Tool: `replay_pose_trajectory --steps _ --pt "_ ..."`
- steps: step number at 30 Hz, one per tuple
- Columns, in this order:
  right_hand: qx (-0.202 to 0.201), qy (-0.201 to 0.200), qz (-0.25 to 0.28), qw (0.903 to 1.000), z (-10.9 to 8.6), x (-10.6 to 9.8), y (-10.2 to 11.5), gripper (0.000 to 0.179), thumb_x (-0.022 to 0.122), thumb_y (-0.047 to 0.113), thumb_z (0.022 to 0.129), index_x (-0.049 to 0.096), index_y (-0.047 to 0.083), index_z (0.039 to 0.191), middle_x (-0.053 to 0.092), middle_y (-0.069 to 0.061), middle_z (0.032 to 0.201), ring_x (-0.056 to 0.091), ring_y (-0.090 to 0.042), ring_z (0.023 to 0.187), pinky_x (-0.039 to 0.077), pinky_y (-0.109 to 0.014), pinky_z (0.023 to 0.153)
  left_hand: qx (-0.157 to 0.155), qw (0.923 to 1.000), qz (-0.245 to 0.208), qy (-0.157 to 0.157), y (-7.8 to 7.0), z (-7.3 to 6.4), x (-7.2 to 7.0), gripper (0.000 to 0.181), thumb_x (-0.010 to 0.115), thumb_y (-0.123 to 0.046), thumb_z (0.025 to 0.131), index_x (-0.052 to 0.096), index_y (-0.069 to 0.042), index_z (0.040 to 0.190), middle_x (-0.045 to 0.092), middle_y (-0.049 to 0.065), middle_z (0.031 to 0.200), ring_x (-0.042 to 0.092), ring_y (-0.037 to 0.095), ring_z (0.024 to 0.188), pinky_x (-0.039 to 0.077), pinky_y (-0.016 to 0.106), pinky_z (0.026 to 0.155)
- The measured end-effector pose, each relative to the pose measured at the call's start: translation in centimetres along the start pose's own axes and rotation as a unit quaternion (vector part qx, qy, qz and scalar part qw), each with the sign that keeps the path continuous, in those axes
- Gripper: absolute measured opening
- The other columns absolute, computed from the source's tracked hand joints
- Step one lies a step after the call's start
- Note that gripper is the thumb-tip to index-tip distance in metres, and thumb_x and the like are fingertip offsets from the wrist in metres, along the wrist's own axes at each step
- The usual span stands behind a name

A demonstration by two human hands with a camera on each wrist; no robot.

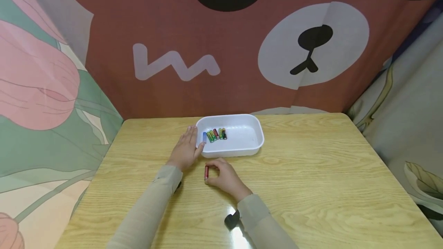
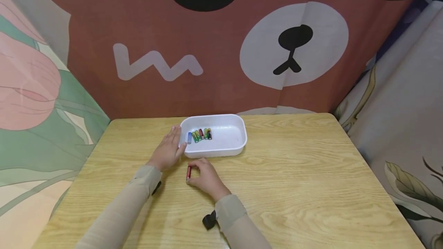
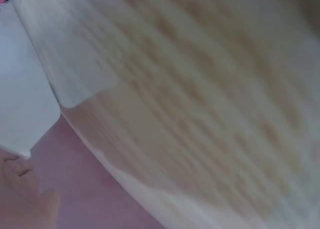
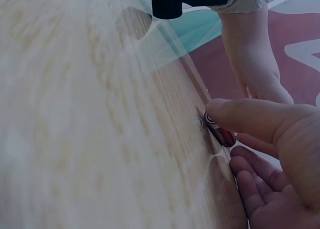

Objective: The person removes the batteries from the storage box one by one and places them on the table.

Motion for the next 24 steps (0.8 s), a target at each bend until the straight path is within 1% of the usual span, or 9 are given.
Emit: replay_pose_trajectory --steps 3,7,11,15,19,24 --pt "0.000 -0.001 0.004 1.0000 0.0 0.0 0.1 0.055 0.088 0.015 0.077 0.068 0.003 0.126 0.063 -0.008 0.126 0.059 -0.026 0.116 0.049 -0.045 0.105 0.001 1.0000 -0.001 -0.002 0.0 -0.1 -0.2 0.077 0.027 -0.051 0.109 0.013 0.004 0.160 0.016 0.019 0.167 0.009 0.030 0.156 0.018 0.050 0.125" --pt "-0.003 -0.010 0.009 0.9999 -0.1 -0.3 0.4 0.051 0.086 0.015 0.078 0.069 0.002 0.124 0.064 -0.009 0.122 0.060 -0.025 0.112 0.051 -0.043 0.101 0.000 1.0000 -0.006 0.000 -0.1 -0.1 -0.2 0.076 0.029 -0.050 0.109 0.013 0.004 0.160 0.015 0.019 0.168 0.008 0.030 0.156 0.016 0.049 0.126" --pt "-0.009 -0.021 0.015 0.9996 -0.2 -0.8 0.6 0.043 0.082 0.013 0.081 0.070 0.003 0.121 0.065 -0.008 0.116 0.062 -0.024 0.106 0.055 -0.039 0.096 -0.001 1.0000 -0.007 0.000 -0.1 -0.1 -0.3 0.076 0.029 -0.050 0.109 0.012 0.004 0.160 0.013 0.017 0.168 0.008 0.029 0.156 0.015 0.048 0.126" --pt "-0.016 -0.030 0.026 0.9991 -0.3 -1.3 0.9 0.035 0.077 0.008 0.085 0.070 0.002 0.118 0.066 -0.010 0.111 0.064 -0.026 0.101 0.057 -0.035 0.090 0.001 1.0000 -0.003 -0.005 -0.1 -0.1 -0.3 0.076 0.029 -0.050 0.109 0.012 0.004 0.160 0.014 0.018 0.168 0.008 0.029 0.156 0.017 0.050 0.125" --pt "-0.027 -0.034 0.033 0.9985 -0.5 -2.0 1.6 0.031 0.073 0.005 0.087 0.069 -0.001 0.117 0.067 -0.011 0.112 0.066 -0.027 0.097 0.059 -0.036 0.087 0.003 0.9999 -0.002 -0.013 -0.2 -0.2 -0.4 0.076 0.030 -0.049 0.109 0.013 0.005 0.160 0.016 0.019 0.167 0.010 0.031 0.155 0.018 0.051 0.125" --pt "-0.044 -0.042 0.043 0.9972 -0.6 -3.1 2.7 0.027 0.070 0.004 0.089 0.068 -0.005 0.115 0.067 -0.015 0.110 0.067 -0.027 0.096 0.059 -0.037 0.087 -0.002 1.0000 -0.001 -0.006 -0.1 -0.2 -0.3 0.076 0.029 -0.050 0.109 0.011 0.003 0.160 0.013 0.016 0.168 0.008 0.029 0.156 0.014 0.048 0.126"
Point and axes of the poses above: each hand's wrist, its own z-axis towards the middle knuckle, its own x-axis out of the palm, y = z × x, the point moved 7 cm from there along z, towards the middle knuckle
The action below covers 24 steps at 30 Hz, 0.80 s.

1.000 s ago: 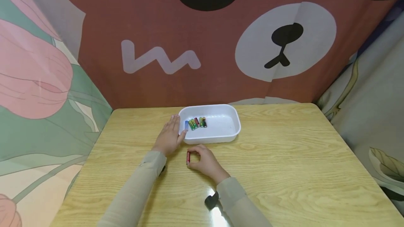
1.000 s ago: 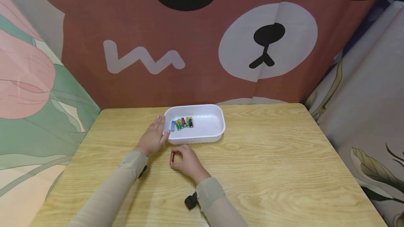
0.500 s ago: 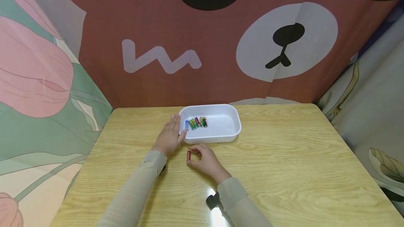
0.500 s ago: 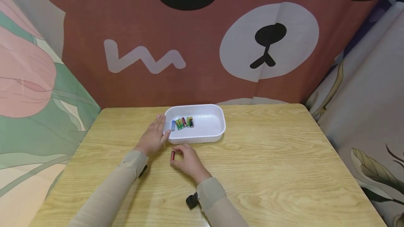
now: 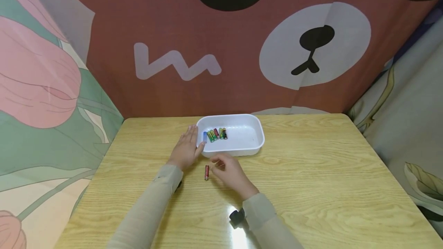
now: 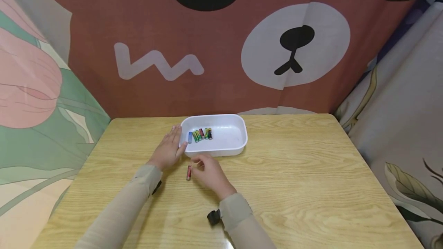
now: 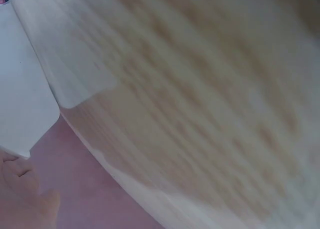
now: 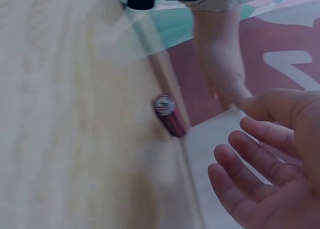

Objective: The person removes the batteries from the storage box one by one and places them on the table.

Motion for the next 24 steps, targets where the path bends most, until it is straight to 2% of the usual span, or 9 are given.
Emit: replay_pose_trajectory --steps 3,7,13,19,24 --pt "-0.009 -0.003 -0.006 0.9999 0.2 -0.6 0.7 0.025 0.069 0.004 0.090 0.069 -0.004 0.115 0.068 -0.016 0.109 0.066 -0.025 0.095 0.059 -0.037 0.088 -0.003 1.0000 -0.001 0.004 0.0 -0.1 0.0 0.076 0.029 -0.050 0.109 0.011 0.002 0.161 0.012 0.016 0.168 0.007 0.028 0.156 0.014 0.047 0.126" --pt "-0.023 -0.012 -0.024 0.9994 0.7 -1.7 1.8 0.024 0.069 0.004 0.091 0.069 0.001 0.115 0.068 -0.012 0.106 0.066 -0.022 0.094 0.059 -0.037 0.087 -0.004 1.0000 -0.002 0.003 0.0 -0.1 0.0 0.076 0.029 -0.050 0.109 0.012 0.003 0.160 0.013 0.016 0.168 0.008 0.029 0.156 0.014 0.048 0.126" --pt "-0.061 -0.050 -0.039 0.9961 1.5 -3.3 2.9 0.023 0.068 0.001 0.091 0.070 0.001 0.113 0.068 -0.010 0.104 0.067 -0.023 0.091 0.061 -0.036 0.083 -0.002 1.0000 0.001 -0.005 0.1 0.0 0.0 0.076 0.032 -0.049 0.109 0.013 0.003 0.160 0.015 0.018 0.168 0.009 0.030 0.156 0.016 0.050 0.125" --pt "-0.082 -0.086 -0.032 0.9924 2.3 -4.6 2.8 0.021 0.067 0.001 0.091 0.070 -0.001 0.112 0.067 -0.010 0.104 0.066 -0.023 0.093 0.061 -0.034 0.082 -0.002 1.0000 0.004 0.003 0.0 0.1 0.1 0.076 0.030 -0.049 0.109 0.011 0.002 0.161 0.012 0.016 0.169 0.006 0.028 0.156 0.015 0.049 0.126" --pt "-0.081 -0.095 -0.038 0.9914 3.0 -5.1 2.2 0.022 0.067 0.000 0.091 0.070 -0.002 0.113 0.067 -0.012 0.104 0.067 -0.025 0.093 0.061 -0.034 0.082 -0.007 0.9999 0.006 0.013 0.0 0.1 0.1 0.076 0.027 -0.051 0.109 0.009 0.001 0.161 0.009 0.014 0.169 0.005 0.028 0.156 0.015 0.049 0.126"
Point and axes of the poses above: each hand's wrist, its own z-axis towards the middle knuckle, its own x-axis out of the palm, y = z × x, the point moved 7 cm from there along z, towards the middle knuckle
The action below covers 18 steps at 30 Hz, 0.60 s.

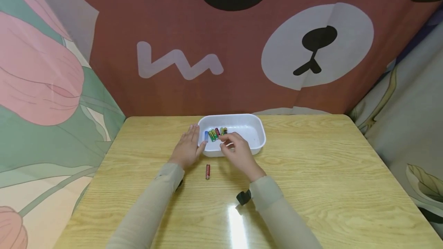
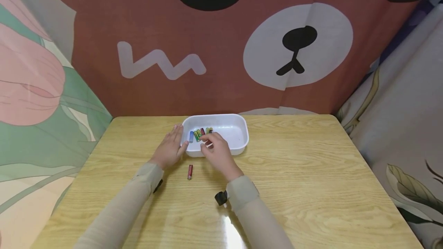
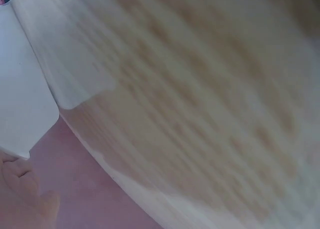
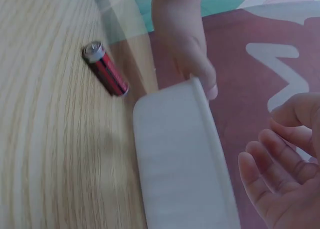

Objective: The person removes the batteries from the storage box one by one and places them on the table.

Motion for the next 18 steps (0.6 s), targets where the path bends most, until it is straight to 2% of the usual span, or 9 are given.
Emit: replay_pose_trajectory --steps 9,18 --pt "0.033 -0.008 -0.021 0.9992 1.2 -0.6 -2.5 0.022 0.068 0.000 0.090 0.070 -0.003 0.112 0.066 -0.013 0.104 0.067 -0.028 0.092 0.061 -0.038 0.082 0.001 1.0000 0.003 0.004 -0.2 0.1 0.0 0.077 0.024 -0.053 0.108 0.009 0.001 0.161 0.012 0.016 0.169 0.005 0.028 0.156 0.014 0.048 0.126" --pt "0.044 0.012 -0.045 0.9980 2.6 -0.8 -3.7 0.027 0.070 0.000 0.089 0.068 -0.006 0.115 0.066 -0.017 0.107 0.066 -0.032 0.095 0.060 -0.043 0.085 -0.003 1.0000 0.002 0.008 0.1 0.1 0.0 0.078 0.025 -0.054 0.108 0.009 0.000 0.161 0.012 0.015 0.169 0.004 0.026 0.156 0.012 0.047 0.126"
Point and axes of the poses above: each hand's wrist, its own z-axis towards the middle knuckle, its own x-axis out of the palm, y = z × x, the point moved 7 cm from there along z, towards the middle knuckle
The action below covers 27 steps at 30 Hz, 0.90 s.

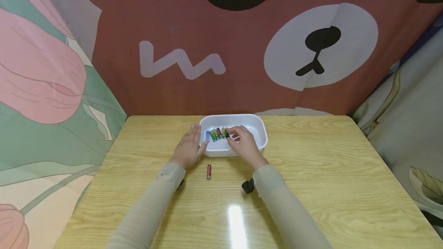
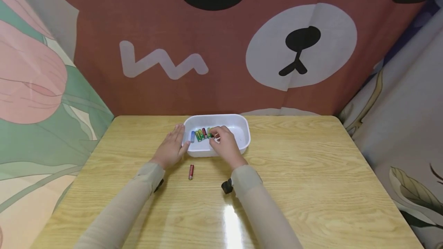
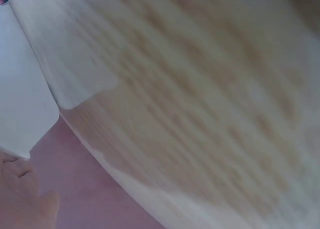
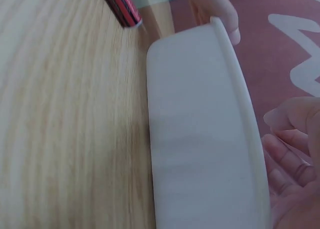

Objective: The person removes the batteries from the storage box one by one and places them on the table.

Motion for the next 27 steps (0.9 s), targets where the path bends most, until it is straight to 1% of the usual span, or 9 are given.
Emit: replay_pose_trajectory --steps 7,16,21,27 --pt "0.019 0.036 -0.043 0.9983 1.3 0.2 -0.6 0.028 0.069 0.004 0.091 0.067 -0.004 0.118 0.065 -0.016 0.111 0.065 -0.031 0.098 0.059 -0.039 0.086 0.000 1.0000 -0.005 -0.004 0.2 0.0 0.3 0.076 0.030 -0.050 0.108 0.009 0.000 0.161 0.010 0.014 0.169 0.005 0.027 0.156 0.014 0.048 0.126" --pt "0.045 0.066 -0.068 0.9945 2.5 0.9 -1.6 0.031 0.070 0.004 0.090 0.067 -0.003 0.120 0.065 -0.017 0.113 0.066 -0.032 0.101 0.058 -0.040 0.089 0.003 1.0000 -0.003 -0.006 0.2 0.2 0.4 0.077 0.025 -0.053 0.108 0.008 0.001 0.161 0.010 0.014 0.169 0.006 0.028 0.156 0.016 0.049 0.126" --pt "0.047 0.085 -0.079 0.9921 3.0 1.4 -2.0 0.035 0.070 0.004 0.090 0.065 -0.003 0.124 0.065 -0.018 0.117 0.065 -0.032 0.103 0.057 -0.041 0.090 -0.001 1.0000 -0.006 -0.001 0.1 0.1 0.3 0.078 0.025 -0.054 0.108 0.007 0.000 0.161 0.009 0.014 0.169 0.005 0.027 0.156 0.014 0.048 0.126" --pt "0.043 0.097 -0.097 0.9896 3.6 1.7 -2.3 0.038 0.070 0.003 0.087 0.064 -0.005 0.124 0.066 -0.019 0.117 0.066 -0.033 0.102 0.057 -0.041 0.091 -0.003 1.0000 -0.008 0.001 0.1 0.1 0.2 0.077 0.026 -0.053 0.108 0.007 0.000 0.161 0.008 0.014 0.169 0.004 0.026 0.156 0.014 0.048 0.126"
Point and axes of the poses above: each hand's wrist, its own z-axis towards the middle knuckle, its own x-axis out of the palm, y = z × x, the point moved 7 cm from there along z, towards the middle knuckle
